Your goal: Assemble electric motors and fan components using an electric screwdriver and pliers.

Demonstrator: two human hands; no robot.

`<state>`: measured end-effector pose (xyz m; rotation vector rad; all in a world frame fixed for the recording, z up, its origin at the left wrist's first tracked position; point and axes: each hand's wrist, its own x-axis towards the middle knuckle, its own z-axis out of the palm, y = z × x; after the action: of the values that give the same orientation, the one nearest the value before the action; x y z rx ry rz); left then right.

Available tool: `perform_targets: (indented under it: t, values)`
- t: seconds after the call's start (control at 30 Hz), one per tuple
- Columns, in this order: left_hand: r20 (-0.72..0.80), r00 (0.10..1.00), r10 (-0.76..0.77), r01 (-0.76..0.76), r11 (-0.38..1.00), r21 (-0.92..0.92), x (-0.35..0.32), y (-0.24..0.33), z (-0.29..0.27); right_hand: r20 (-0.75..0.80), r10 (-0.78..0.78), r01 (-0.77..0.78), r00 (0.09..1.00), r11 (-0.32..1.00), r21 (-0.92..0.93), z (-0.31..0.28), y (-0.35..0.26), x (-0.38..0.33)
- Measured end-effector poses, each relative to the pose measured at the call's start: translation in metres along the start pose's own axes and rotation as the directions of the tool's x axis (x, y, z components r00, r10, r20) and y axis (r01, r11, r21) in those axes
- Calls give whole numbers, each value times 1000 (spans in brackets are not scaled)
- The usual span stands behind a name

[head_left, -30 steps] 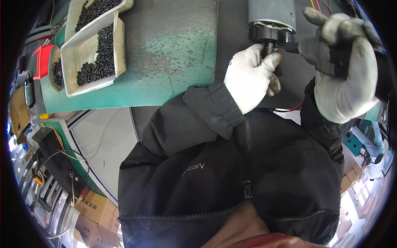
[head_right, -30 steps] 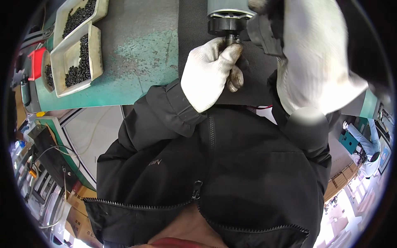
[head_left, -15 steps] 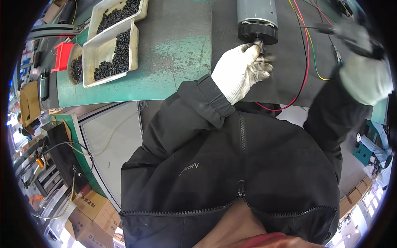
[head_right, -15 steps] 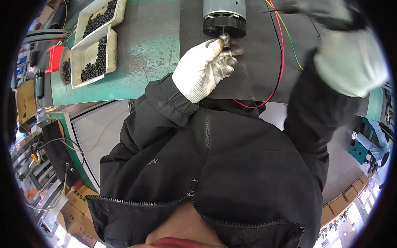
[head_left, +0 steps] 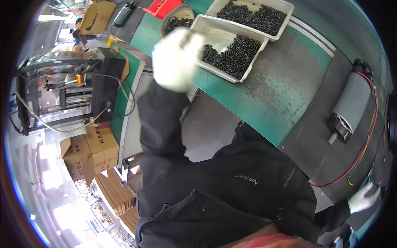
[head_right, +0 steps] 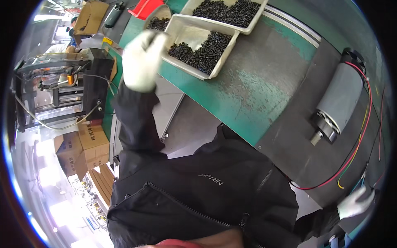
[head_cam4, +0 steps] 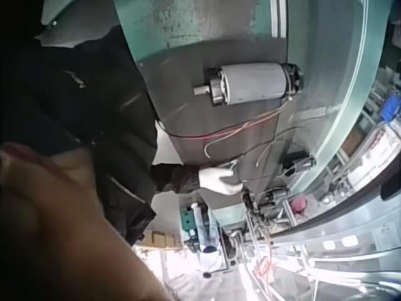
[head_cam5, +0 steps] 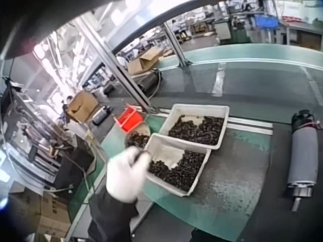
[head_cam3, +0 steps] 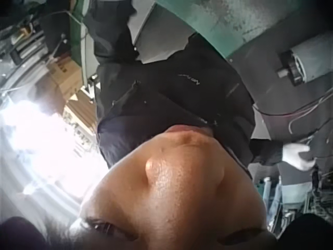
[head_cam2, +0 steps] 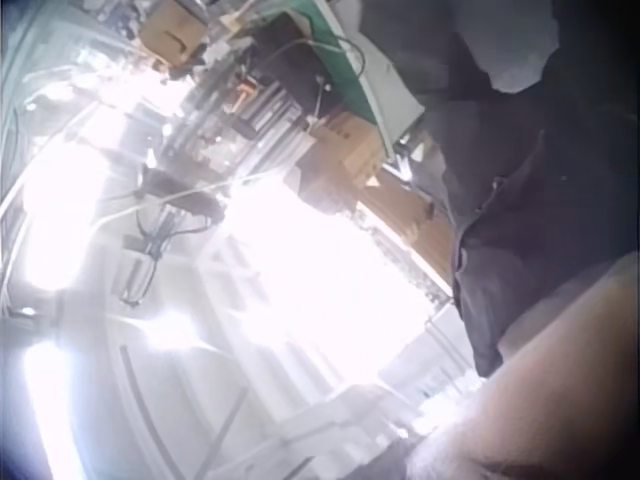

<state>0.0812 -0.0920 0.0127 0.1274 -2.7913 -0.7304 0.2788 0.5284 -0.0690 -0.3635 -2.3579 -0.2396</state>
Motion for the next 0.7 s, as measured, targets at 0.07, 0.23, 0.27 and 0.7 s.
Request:
perform_targets:
  t: [0.07, 0.23, 0.27, 0.7]
  values:
    - [-145, 989, 9, 35, 955, 295, 57, -85, -13, 408, 50, -95, 912, 991, 92, 27, -19, -8]
    - [12, 979, -202, 161, 817, 554, 154, -161, 14, 483, 28, -126, 875, 977, 171, 45, 20, -16]
    - [37, 983, -180, 131, 827, 546, 169, -163, 31, 500, 50, -166, 865, 968, 191, 39, 24, -25]
    - [92, 995, -32, -39, 732, 680, 207, -224, 26, 467, 110, -193, 877, 972, 133, 35, 4, -19]
